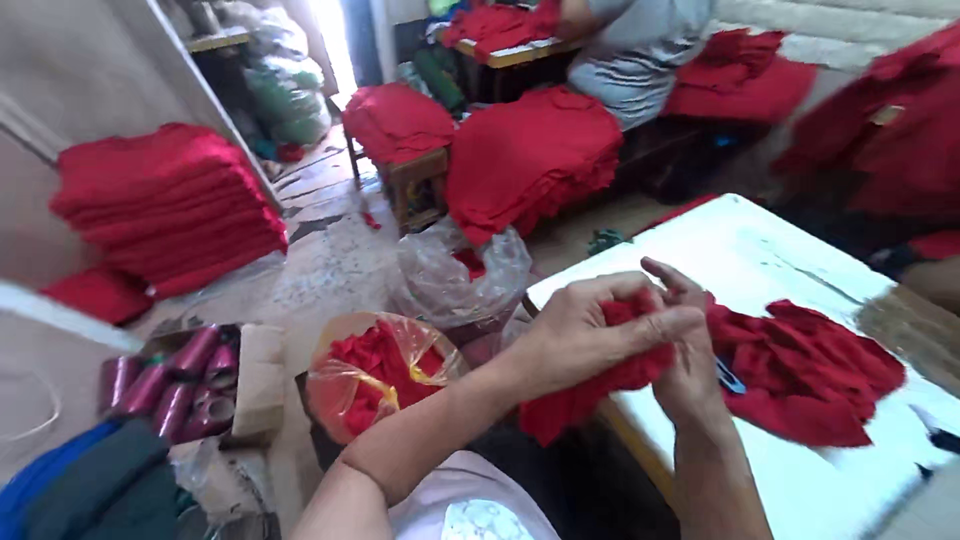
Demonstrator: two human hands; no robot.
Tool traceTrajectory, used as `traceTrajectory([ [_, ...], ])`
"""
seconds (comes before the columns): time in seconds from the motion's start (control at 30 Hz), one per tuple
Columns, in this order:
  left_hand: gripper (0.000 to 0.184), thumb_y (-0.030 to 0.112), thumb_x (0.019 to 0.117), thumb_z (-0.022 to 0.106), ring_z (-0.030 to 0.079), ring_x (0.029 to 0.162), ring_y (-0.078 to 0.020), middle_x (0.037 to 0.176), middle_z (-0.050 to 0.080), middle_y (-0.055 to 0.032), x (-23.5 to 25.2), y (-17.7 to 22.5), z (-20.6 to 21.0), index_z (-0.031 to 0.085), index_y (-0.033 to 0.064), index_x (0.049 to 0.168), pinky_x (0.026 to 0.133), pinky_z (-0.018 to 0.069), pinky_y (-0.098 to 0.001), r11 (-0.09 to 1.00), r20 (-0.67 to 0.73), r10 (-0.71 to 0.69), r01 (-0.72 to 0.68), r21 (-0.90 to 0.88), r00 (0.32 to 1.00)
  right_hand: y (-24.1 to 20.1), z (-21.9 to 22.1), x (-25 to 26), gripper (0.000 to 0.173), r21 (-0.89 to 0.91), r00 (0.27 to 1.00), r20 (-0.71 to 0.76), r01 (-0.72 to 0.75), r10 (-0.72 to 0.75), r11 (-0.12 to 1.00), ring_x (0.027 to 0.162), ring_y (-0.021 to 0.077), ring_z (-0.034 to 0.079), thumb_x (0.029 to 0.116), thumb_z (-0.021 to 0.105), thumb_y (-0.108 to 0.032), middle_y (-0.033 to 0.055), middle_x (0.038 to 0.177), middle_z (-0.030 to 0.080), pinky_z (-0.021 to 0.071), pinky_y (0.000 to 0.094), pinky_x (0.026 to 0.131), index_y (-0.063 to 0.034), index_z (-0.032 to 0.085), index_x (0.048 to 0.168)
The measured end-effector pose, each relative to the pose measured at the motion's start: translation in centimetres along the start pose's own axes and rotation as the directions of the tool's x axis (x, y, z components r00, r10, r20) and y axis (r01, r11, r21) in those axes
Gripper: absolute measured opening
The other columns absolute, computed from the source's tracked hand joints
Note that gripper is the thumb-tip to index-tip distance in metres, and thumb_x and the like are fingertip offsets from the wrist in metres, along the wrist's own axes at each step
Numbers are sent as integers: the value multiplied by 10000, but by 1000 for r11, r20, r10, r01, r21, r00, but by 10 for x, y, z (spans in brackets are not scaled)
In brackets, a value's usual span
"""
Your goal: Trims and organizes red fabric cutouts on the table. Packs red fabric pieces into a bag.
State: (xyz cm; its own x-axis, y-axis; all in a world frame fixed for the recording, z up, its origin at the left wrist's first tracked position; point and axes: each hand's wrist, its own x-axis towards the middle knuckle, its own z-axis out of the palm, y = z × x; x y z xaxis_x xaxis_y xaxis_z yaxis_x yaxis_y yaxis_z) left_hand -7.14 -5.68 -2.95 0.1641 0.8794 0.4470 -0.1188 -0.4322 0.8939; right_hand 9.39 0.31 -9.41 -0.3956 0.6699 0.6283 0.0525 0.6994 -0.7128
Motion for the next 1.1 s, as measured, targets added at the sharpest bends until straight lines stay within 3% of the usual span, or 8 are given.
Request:
traceTrajectory([
  [0.2,146,75,1000,609,591,718,16,765,620,34,-46,5,-40,647,4,878,700,518,-178,998,-166,-48,41,-43,985,-44,97,-30,463,561,969,223,-216,105,799,1047,-57,659,855,799,-386,-196,1133,713,562,178,929,-276,627,1270],
  [0.43,171,183,1012,628,606,763,-19,820,635,28,-106,-1,-104,665,60,899,712,519,-205,962,-332,-75,156,225,940,-61,154,-30,470,565,851,425,-515,308,644,1057,41,678,890,633,44,-20,1153,695,571,246,966,18,479,1332],
  [0.57,388,390,1029,577,591,1216,-288,1278,642,-129,-145,-12,-131,697,36,1136,1018,484,-496,554,-465,89,344,758,881,-56,171,-29,356,441,668,618,-731,414,521,941,78,704,932,574,32,29,1054,714,603,269,871,30,534,1286],
  [0.63,388,373,1052,536,654,1036,-288,1130,674,-138,-164,-7,-140,677,26,1153,894,538,-481,448,-523,75,440,778,849,-48,175,-32,389,336,577,689,-790,438,513,948,80,703,933,577,10,34,1075,712,602,270,868,16,530,1319],
  [0.7,379,337,1064,525,686,870,-315,1009,690,-176,-181,5,-144,669,2,1165,789,561,-506,417,-503,-163,521,745,849,-41,178,-35,404,236,493,719,-836,489,496,931,73,702,927,582,8,30,1072,709,602,266,853,4,530,1328],
  [0.83,591,336,1007,653,601,1188,-481,1321,599,-290,-193,25,-148,496,6,1471,1005,444,-648,189,-329,-741,652,735,586,-32,182,-33,388,136,420,697,-873,581,468,888,73,702,927,577,14,38,1036,706,603,266,819,1,533,1312],
  [0.93,491,445,1010,614,638,1079,-453,1100,672,-267,-205,32,-160,706,-24,1121,924,464,-642,160,-282,-786,621,767,550,-29,186,-26,364,120,427,663,-871,615,476,851,76,699,932,579,17,41,1007,702,605,265,788,-3,544,1294],
  [1.1,504,426,991,614,578,698,-273,732,555,-130,-237,43,-188,589,4,718,641,473,-457,465,-163,-448,385,797,879,-30,205,-10,395,115,411,731,-861,545,495,925,70,694,936,585,0,43,1073,700,596,265,842,-10,535,1328],
])
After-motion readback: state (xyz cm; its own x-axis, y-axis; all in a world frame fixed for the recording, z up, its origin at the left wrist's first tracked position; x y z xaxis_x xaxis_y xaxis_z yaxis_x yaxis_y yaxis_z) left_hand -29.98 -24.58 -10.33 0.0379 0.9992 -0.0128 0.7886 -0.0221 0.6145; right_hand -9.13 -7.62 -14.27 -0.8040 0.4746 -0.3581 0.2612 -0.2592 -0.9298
